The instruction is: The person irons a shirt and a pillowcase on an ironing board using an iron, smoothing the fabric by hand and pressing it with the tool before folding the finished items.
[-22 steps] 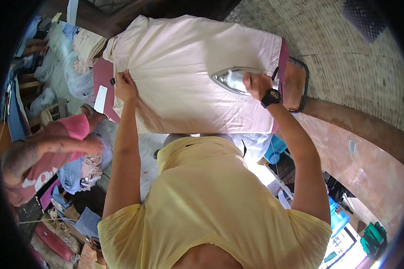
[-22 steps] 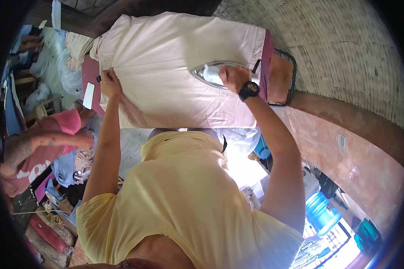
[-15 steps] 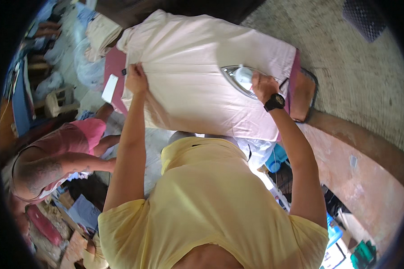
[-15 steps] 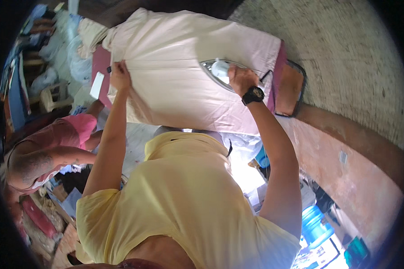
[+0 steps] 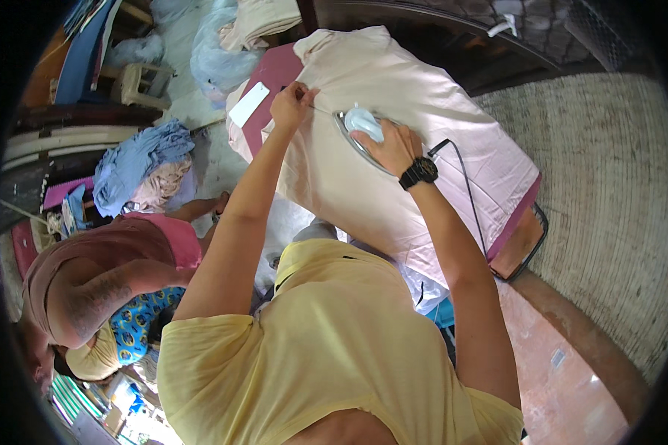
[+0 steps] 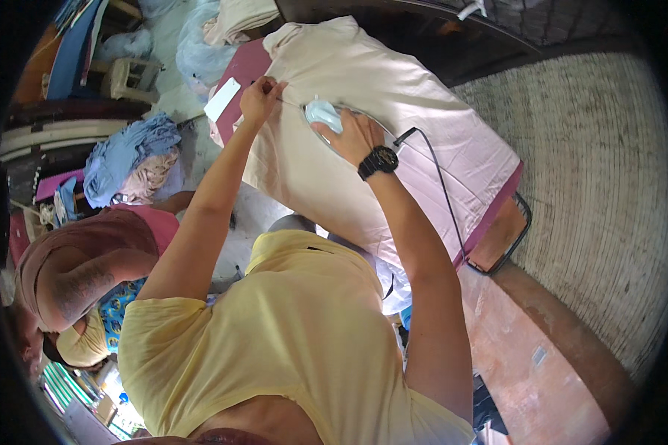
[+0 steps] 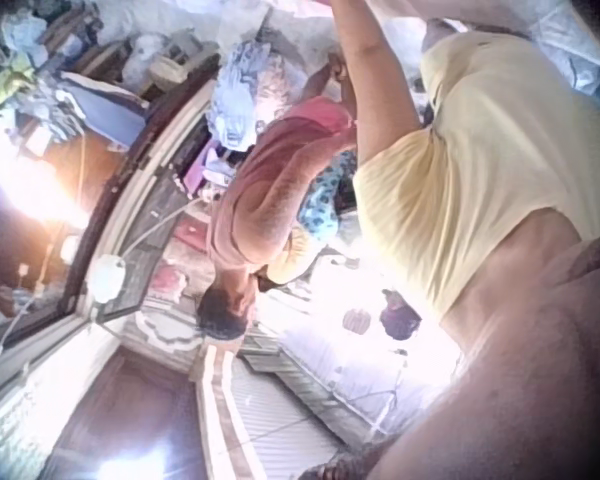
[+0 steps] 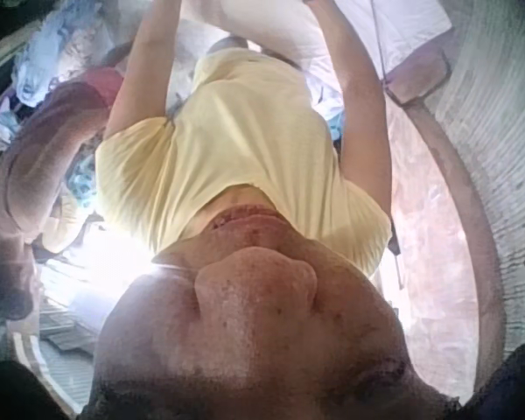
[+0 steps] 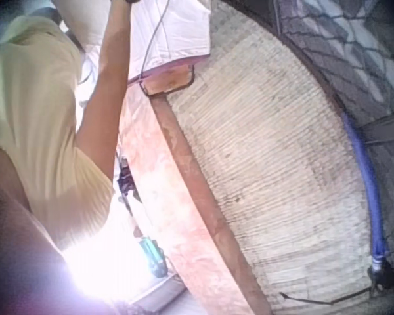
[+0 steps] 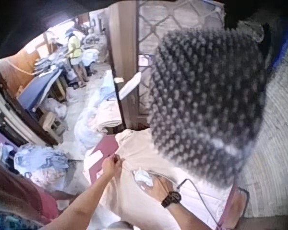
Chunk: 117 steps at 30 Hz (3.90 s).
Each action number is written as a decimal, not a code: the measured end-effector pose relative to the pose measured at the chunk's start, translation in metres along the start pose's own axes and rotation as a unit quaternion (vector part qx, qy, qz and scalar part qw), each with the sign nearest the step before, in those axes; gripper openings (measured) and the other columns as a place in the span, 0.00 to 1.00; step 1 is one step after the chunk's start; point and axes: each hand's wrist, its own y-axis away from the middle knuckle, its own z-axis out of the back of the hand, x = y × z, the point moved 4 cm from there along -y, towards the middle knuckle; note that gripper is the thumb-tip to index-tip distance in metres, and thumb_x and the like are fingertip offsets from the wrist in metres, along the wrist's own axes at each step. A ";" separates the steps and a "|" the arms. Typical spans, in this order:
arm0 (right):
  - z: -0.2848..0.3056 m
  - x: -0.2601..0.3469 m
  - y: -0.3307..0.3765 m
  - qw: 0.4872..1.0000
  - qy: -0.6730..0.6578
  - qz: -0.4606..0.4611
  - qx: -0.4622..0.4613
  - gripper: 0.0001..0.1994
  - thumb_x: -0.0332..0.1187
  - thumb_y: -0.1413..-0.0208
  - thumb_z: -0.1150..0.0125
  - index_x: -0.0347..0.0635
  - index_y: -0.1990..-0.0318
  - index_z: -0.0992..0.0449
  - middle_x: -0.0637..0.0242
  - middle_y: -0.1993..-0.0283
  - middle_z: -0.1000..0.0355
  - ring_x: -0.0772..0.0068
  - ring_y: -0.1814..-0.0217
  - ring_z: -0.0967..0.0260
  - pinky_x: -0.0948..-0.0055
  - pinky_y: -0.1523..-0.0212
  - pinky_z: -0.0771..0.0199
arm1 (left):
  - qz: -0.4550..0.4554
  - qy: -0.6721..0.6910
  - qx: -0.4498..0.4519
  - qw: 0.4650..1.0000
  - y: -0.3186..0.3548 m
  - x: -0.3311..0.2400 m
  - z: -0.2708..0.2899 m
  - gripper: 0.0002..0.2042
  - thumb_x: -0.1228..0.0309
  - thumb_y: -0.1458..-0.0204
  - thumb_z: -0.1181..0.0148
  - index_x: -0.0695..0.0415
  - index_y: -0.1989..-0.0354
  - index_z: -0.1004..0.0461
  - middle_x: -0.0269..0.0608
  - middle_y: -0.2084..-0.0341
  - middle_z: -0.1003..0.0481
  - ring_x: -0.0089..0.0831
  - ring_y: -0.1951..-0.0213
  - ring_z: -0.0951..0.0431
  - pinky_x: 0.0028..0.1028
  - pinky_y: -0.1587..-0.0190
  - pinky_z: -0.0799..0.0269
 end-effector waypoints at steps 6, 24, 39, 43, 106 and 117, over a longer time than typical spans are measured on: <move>-0.020 0.027 -0.036 0.999 0.012 0.006 -0.030 0.35 0.66 0.52 0.44 0.35 0.63 0.21 0.41 0.69 0.25 0.40 0.64 0.25 0.49 0.61 0.26 | 0.063 -0.003 0.068 0.996 -0.014 0.010 0.000 0.17 0.53 0.51 0.34 0.56 0.75 0.21 0.37 0.81 0.22 0.33 0.74 0.21 0.33 0.69 0.28; -0.016 0.054 -0.074 0.995 -0.001 -0.037 0.091 0.36 0.70 0.54 0.44 0.41 0.60 0.20 0.43 0.64 0.24 0.40 0.58 0.25 0.50 0.56 0.27 | 0.050 0.194 0.052 0.978 0.024 0.051 0.005 0.13 0.82 0.60 0.31 0.62 0.65 0.25 0.31 0.74 0.27 0.18 0.72 0.27 0.21 0.67 0.28; -0.035 0.063 -0.106 0.994 0.096 0.018 0.052 0.37 0.70 0.55 0.44 0.38 0.64 0.20 0.43 0.70 0.24 0.41 0.62 0.24 0.49 0.60 0.26 | 0.057 0.066 0.012 0.996 0.048 0.044 0.040 0.09 0.66 0.60 0.29 0.56 0.75 0.22 0.37 0.76 0.25 0.38 0.68 0.25 0.35 0.56 0.31; -0.029 0.061 -0.107 0.996 0.043 0.012 0.076 0.35 0.69 0.55 0.41 0.39 0.68 0.19 0.48 0.72 0.23 0.44 0.66 0.24 0.51 0.64 0.26 | 0.095 0.083 0.035 0.991 0.047 0.040 0.042 0.09 0.65 0.59 0.30 0.56 0.76 0.21 0.38 0.78 0.25 0.38 0.69 0.24 0.34 0.58 0.30; 0.105 -0.394 0.338 0.795 0.021 -0.563 -0.225 0.54 0.80 0.61 0.51 0.20 0.61 0.22 0.41 0.61 0.24 0.47 0.57 0.26 0.57 0.52 0.28 | -0.029 -0.043 -0.186 0.981 0.094 0.032 0.098 0.09 0.79 0.49 0.42 0.58 0.58 0.26 0.46 0.60 0.33 0.39 0.65 0.26 0.32 0.61 0.28; 0.121 -0.345 0.317 0.712 0.334 -0.585 -0.199 0.46 0.64 0.57 0.34 0.35 0.42 0.43 0.49 0.56 0.33 0.52 0.49 0.35 0.53 0.51 0.32 | -0.116 0.007 -0.094 0.989 -0.031 0.018 0.044 0.07 0.73 0.47 0.41 0.58 0.61 0.24 0.51 0.60 0.28 0.50 0.57 0.27 0.42 0.53 0.31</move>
